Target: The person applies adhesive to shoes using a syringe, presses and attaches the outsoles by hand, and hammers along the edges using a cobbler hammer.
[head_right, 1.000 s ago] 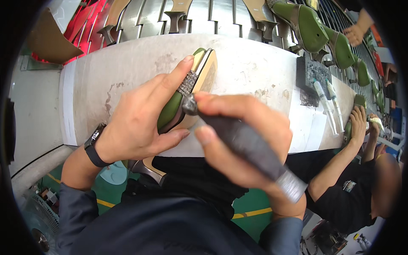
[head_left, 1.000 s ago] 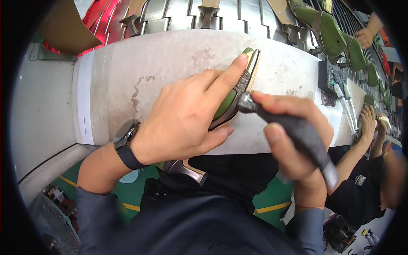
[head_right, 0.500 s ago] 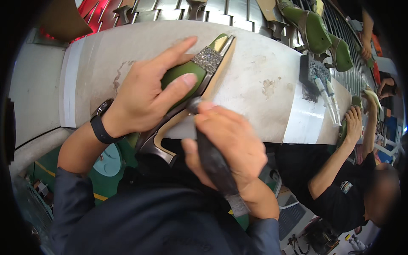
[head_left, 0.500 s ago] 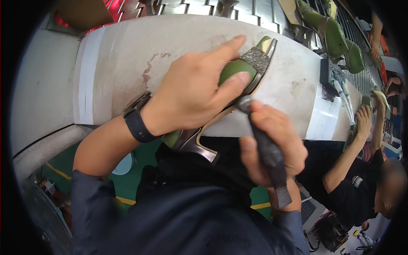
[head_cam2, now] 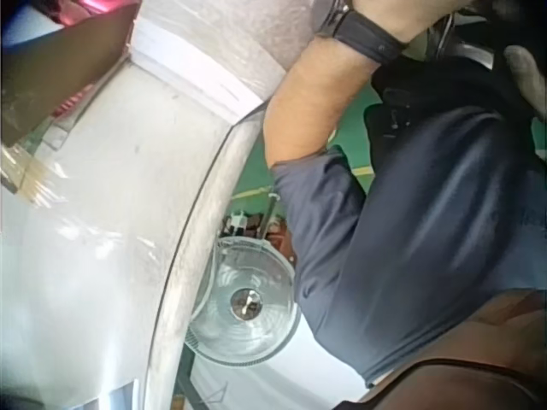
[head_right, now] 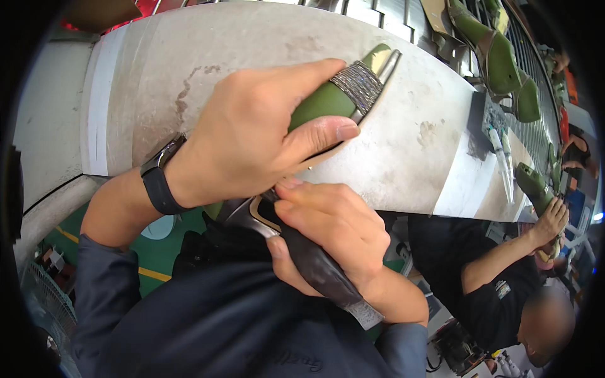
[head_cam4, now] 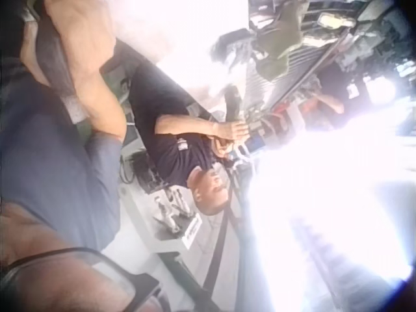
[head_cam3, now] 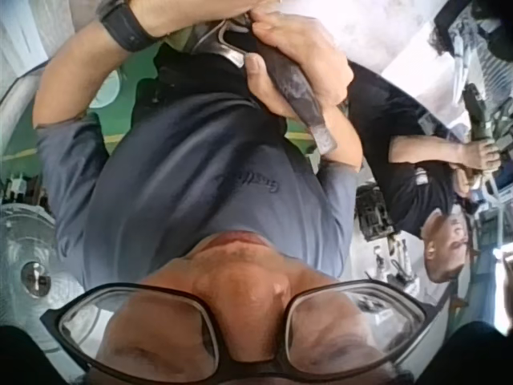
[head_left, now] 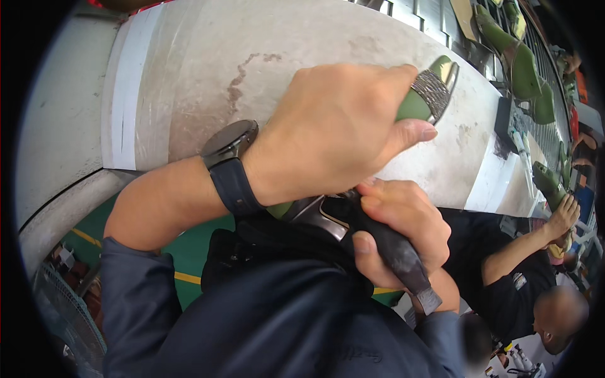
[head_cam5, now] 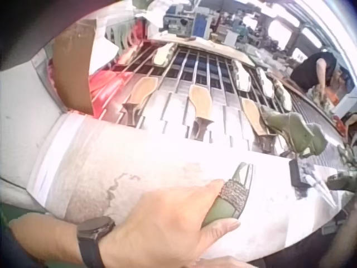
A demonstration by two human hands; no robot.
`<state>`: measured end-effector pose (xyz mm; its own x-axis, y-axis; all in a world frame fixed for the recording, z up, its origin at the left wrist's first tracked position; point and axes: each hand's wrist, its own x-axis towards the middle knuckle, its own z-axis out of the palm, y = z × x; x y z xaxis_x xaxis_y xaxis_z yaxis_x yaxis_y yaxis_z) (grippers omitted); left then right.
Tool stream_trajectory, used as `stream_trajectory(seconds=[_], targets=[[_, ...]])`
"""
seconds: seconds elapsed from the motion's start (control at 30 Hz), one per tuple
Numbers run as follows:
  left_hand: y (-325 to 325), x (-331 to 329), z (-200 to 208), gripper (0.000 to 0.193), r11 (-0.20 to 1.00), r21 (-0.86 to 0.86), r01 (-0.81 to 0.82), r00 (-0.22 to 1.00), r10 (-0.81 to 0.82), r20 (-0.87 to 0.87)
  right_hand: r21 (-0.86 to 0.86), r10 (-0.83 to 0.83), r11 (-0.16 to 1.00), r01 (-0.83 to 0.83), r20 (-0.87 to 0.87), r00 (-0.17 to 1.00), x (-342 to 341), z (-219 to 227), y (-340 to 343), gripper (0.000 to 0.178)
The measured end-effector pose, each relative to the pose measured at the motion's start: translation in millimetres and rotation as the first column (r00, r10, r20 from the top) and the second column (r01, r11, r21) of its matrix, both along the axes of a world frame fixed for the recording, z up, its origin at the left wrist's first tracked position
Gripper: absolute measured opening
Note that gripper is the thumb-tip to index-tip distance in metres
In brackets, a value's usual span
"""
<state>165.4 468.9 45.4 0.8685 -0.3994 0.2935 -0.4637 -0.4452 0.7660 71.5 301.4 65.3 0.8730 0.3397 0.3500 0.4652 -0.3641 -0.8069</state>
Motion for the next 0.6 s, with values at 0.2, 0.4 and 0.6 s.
stream_trajectory(seconds=[0.2, 0.4, 0.6], targets=[[0, 27, 28, 0.067, 0.950, 0.286, 0.126, 0.981, -0.076, -0.179, 0.029, -0.054, 0.998, 0.061, -0.189, 0.980, 12, 20, 0, 0.028], [15, 2, 94, 0.085, 0.968, -0.190, 0.164, 0.916, -0.078, 0.394, 0.480, -0.290, 0.820, 0.311, -0.120, 0.950, 10, 39, -26, 0.029], [9, -34, 120, 0.081, 0.931, -0.262, 0.254, 0.958, -0.204, 0.202, 0.344, -0.226, 0.908, 0.238, -0.077, 0.971, -12, 108, -28, 0.061]])
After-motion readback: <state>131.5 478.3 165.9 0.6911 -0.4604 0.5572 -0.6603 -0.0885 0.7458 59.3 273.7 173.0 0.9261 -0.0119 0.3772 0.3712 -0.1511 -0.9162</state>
